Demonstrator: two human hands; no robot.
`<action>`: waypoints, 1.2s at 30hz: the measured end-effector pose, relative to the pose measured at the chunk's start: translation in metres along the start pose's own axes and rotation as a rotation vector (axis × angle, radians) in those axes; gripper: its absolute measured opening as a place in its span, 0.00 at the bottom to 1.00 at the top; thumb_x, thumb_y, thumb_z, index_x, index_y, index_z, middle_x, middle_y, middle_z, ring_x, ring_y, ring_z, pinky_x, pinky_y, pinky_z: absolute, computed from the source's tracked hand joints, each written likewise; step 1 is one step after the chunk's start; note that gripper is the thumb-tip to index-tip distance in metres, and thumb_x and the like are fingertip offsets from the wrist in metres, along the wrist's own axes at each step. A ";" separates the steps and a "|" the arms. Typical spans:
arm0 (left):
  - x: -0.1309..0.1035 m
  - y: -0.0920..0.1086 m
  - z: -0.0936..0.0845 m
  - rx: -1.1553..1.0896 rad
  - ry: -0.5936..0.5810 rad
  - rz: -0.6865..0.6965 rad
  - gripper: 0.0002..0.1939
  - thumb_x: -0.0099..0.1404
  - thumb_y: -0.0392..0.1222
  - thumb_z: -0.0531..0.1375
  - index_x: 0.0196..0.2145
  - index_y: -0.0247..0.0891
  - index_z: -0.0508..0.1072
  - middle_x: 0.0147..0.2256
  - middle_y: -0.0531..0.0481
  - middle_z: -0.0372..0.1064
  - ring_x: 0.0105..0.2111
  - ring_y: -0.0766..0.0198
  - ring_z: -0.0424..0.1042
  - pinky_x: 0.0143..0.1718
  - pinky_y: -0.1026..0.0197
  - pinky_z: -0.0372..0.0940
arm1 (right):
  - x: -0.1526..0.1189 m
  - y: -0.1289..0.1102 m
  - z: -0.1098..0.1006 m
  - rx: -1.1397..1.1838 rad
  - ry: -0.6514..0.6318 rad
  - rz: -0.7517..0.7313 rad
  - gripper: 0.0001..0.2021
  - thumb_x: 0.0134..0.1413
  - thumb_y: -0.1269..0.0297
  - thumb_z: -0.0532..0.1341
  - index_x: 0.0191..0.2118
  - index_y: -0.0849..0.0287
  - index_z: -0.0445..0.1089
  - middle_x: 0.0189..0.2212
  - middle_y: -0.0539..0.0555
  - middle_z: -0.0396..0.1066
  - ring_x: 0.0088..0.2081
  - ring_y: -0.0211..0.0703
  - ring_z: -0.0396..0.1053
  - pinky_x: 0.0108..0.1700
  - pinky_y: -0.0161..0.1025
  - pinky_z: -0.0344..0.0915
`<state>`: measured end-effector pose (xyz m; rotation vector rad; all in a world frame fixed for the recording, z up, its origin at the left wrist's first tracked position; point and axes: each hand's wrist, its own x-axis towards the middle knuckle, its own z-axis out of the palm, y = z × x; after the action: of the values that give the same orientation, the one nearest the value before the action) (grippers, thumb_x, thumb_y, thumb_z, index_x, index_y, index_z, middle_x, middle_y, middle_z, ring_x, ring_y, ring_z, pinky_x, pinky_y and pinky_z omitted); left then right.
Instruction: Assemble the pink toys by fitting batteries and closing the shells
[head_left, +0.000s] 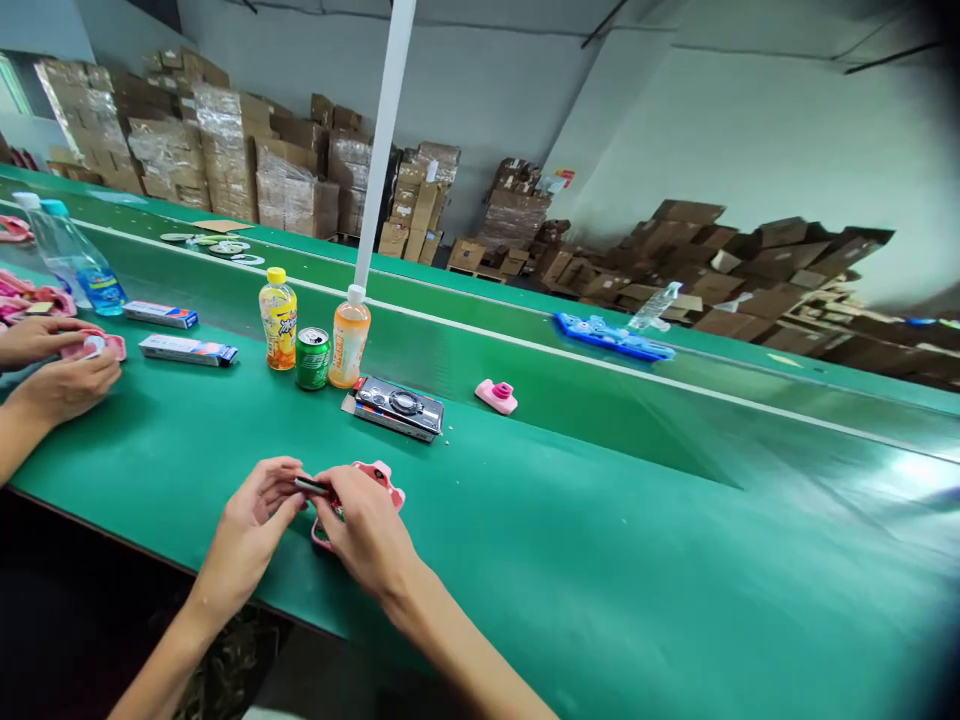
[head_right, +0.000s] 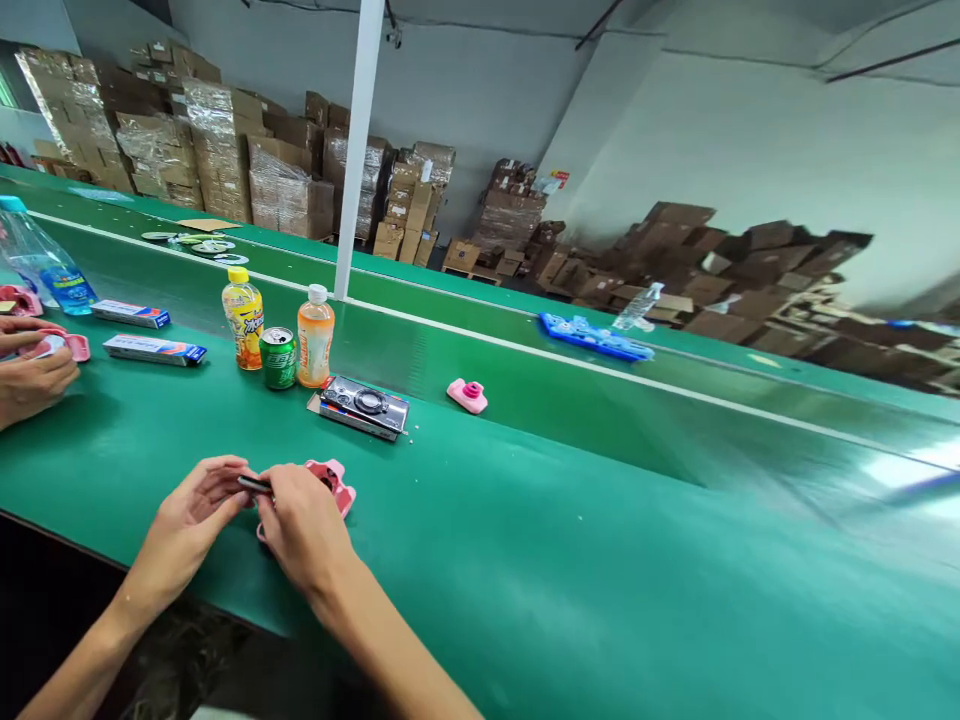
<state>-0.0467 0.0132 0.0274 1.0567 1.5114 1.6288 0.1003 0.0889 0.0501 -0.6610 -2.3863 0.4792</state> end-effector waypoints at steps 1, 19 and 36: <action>-0.002 -0.003 0.004 -0.069 0.035 -0.050 0.30 0.59 0.60 0.67 0.51 0.38 0.73 0.47 0.41 0.79 0.48 0.50 0.79 0.51 0.49 0.75 | 0.001 -0.001 0.006 -0.013 0.015 0.027 0.06 0.64 0.71 0.62 0.43 0.57 0.75 0.37 0.57 0.77 0.39 0.49 0.74 0.42 0.43 0.72; -0.015 -0.004 0.017 -0.227 -0.177 -0.188 0.30 0.64 0.61 0.64 0.55 0.39 0.78 0.58 0.42 0.74 0.59 0.47 0.72 0.64 0.47 0.64 | 0.023 0.006 -0.012 0.235 -0.082 0.113 0.06 0.63 0.74 0.64 0.35 0.56 0.73 0.35 0.50 0.75 0.36 0.39 0.72 0.43 0.35 0.67; -0.007 0.011 0.014 -0.534 0.005 -0.437 0.29 0.51 0.52 0.75 0.48 0.35 0.81 0.48 0.42 0.80 0.53 0.52 0.76 0.61 0.54 0.67 | -0.018 -0.019 -0.017 -0.438 -0.106 -0.395 0.12 0.73 0.74 0.49 0.43 0.66 0.70 0.51 0.66 0.74 0.53 0.51 0.69 0.55 0.45 0.69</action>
<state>-0.0305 0.0125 0.0372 0.3973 1.1090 1.5804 0.1170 0.0665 0.0639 -0.3298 -2.6602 -0.1867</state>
